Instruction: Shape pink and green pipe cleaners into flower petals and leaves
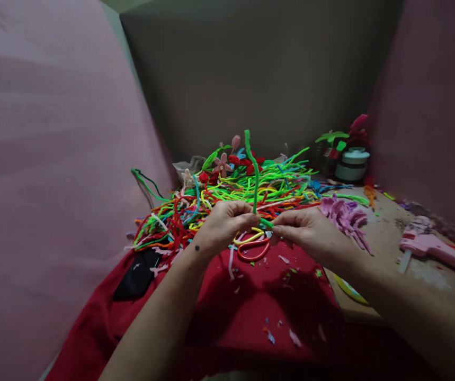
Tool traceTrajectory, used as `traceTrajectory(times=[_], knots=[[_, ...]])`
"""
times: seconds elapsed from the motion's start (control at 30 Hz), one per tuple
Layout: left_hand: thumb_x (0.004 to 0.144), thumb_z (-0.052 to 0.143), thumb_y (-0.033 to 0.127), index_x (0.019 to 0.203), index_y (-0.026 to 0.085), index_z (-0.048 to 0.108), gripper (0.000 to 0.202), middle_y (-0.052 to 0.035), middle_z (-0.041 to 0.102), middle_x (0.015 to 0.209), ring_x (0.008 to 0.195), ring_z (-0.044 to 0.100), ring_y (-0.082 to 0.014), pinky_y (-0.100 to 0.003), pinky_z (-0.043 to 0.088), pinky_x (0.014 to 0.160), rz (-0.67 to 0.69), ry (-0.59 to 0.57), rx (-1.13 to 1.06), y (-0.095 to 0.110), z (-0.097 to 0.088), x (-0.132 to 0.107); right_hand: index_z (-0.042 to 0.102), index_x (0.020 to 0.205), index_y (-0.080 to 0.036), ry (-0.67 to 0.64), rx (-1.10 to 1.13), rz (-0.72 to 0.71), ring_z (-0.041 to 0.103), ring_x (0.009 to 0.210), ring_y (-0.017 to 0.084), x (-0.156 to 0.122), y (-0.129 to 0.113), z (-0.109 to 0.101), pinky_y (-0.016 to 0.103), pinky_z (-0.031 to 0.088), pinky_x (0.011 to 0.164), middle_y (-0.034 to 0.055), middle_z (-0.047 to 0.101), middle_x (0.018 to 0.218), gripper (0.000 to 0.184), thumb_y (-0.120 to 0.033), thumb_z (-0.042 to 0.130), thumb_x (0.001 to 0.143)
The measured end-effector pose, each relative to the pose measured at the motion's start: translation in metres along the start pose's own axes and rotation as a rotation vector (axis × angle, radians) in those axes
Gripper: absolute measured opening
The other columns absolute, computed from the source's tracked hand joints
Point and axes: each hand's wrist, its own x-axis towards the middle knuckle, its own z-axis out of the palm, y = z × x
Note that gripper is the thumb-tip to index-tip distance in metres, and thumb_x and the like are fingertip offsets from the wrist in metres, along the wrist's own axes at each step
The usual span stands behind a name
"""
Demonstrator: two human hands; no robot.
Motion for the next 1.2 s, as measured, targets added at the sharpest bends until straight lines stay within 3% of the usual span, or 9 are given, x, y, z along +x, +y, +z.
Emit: traceTrajectory(times=[0.2, 0.33, 0.5, 0.57, 0.67, 0.77, 0.93, 1.0, 1.2], knots=[[0.068, 0.06, 0.032, 0.06, 0.012, 0.054, 0.023, 0.0041, 0.043, 0.053, 0.049, 0.035, -0.0053, -0.019, 0.027, 0.047, -0.019, -0.021, 0.027, -0.004, -0.001, 0.001, 0.067, 0.07, -0.016, 0.124, -0.303, -0.155, 0.05, 0.054, 0.011, -0.006, 0.006, 0.009, 0.023, 0.035, 0.054, -0.0001, 0.06, 0.058, 0.018, -0.016, 0.05, 0.077], [0.069, 0.059, 0.031, 0.059, 0.012, 0.052, 0.022, 0.0041, 0.044, 0.053, 0.049, 0.036, -0.0057, -0.019, 0.029, 0.047, -0.001, -0.021, 0.08, -0.002, -0.002, 0.0, 0.066, 0.075, -0.017, 0.092, -0.475, -0.27, 0.051, 0.054, 0.011, -0.009, 0.001, 0.009, 0.024, 0.036, 0.054, 0.0014, 0.061, 0.06, 0.018, -0.02, 0.05, 0.081], [0.07, 0.055, 0.025, 0.062, 0.012, 0.055, 0.015, 0.0027, 0.047, 0.057, 0.054, 0.04, -0.0072, -0.021, 0.034, 0.053, 0.061, -0.079, 0.11, 0.001, 0.002, -0.002, 0.063, 0.099, -0.019, 0.221, -0.556, -0.71, 0.053, 0.082, 0.017, -0.005, -0.019, 0.002, 0.033, 0.04, 0.076, 0.0069, 0.067, 0.092, 0.024, -0.017, 0.043, 0.087], [0.069, 0.055, 0.022, 0.066, 0.012, 0.057, 0.011, 0.0024, 0.049, 0.061, 0.058, 0.042, -0.0077, -0.021, 0.036, 0.057, 0.082, -0.136, 0.057, 0.001, 0.004, -0.003, 0.063, 0.102, -0.019, 0.201, -0.689, -0.795, 0.05, 0.084, 0.019, 0.0, -0.025, 0.001, 0.035, 0.039, 0.079, 0.0077, 0.066, 0.095, 0.026, -0.016, 0.042, 0.087], [0.069, 0.056, 0.022, 0.064, 0.012, 0.056, 0.011, 0.0034, 0.047, 0.059, 0.055, 0.039, -0.0064, -0.02, 0.033, 0.053, 0.072, -0.197, 0.02, 0.002, 0.003, -0.004, 0.067, 0.087, -0.017, 0.183, -0.837, -0.761, 0.047, 0.083, 0.021, 0.006, -0.027, -0.001, 0.036, 0.036, 0.078, 0.0077, 0.065, 0.077, 0.02, -0.019, 0.047, 0.085], [0.069, 0.057, 0.025, 0.063, 0.012, 0.055, 0.014, 0.0045, 0.043, 0.054, 0.05, 0.034, -0.005, -0.019, 0.026, 0.046, 0.012, -0.199, 0.05, 0.004, 0.0, -0.006, 0.067, 0.069, -0.017, 0.182, -0.815, -0.67, 0.047, 0.075, 0.019, 0.008, -0.025, -0.004, 0.034, 0.036, 0.073, 0.0057, 0.061, 0.062, 0.02, -0.019, 0.051, 0.081], [0.069, 0.059, 0.026, 0.068, 0.011, 0.057, 0.015, 0.003, 0.048, 0.055, 0.049, 0.039, -0.0049, -0.019, 0.03, 0.047, 0.024, -0.116, -0.075, 0.004, 0.005, -0.006, 0.064, 0.062, -0.018, 0.107, -0.446, -0.268, 0.045, 0.052, 0.011, -0.002, -0.023, -0.004, 0.025, 0.033, 0.051, -0.0003, 0.056, 0.054, 0.019, -0.022, 0.053, 0.077], [0.067, 0.06, 0.025, 0.067, 0.011, 0.057, 0.014, 0.0026, 0.05, 0.055, 0.049, 0.041, -0.0049, -0.018, 0.032, 0.047, 0.028, -0.061, -0.141, 0.002, 0.009, -0.005, 0.063, 0.061, -0.018, 0.098, -0.299, -0.17, 0.043, 0.049, 0.01, -0.007, -0.022, 0.0, 0.024, 0.031, 0.047, -0.0017, 0.052, 0.051, 0.02, -0.025, 0.054, 0.077], [0.065, 0.064, 0.021, 0.063, 0.01, 0.059, 0.012, 0.0016, 0.054, 0.053, 0.048, 0.046, -0.0053, -0.018, 0.036, 0.047, 0.023, 0.03, -0.28, 0.005, 0.014, -0.004, 0.066, 0.063, -0.017, 0.171, -0.18, -0.195, 0.048, 0.057, 0.011, -0.01, -0.02, 0.005, 0.025, 0.037, 0.055, 0.0004, 0.058, 0.061, 0.018, -0.024, 0.056, 0.076]])
